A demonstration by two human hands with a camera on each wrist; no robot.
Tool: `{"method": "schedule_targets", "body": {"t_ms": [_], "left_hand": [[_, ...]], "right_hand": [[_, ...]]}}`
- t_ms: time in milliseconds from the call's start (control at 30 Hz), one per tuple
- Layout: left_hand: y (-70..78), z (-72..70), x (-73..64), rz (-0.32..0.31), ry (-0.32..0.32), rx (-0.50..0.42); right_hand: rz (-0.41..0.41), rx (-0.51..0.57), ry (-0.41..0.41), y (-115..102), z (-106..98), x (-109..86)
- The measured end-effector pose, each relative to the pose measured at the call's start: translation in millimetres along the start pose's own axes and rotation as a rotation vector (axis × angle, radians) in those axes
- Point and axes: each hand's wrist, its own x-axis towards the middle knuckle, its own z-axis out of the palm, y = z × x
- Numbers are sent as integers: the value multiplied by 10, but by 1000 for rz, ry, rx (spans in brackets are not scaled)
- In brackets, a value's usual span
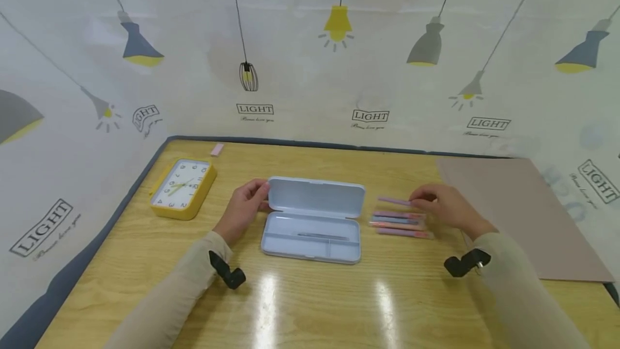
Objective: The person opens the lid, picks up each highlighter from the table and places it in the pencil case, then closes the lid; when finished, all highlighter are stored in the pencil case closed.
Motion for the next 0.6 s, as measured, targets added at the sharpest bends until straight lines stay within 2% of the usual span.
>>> {"method": "schedule_targets", "body": {"t_ms": [200, 333, 600], "left_hand": [[-18, 0, 11, 7, 3, -5], [-21, -15, 19, -1, 4, -7], [0, -17, 2, -15, -4, -13]], "right_hand": [[-41, 34, 84, -238, -146, -142], [-80, 67, 113, -444, -203, -188], [-151, 69, 103, -867, -104, -170]]}}
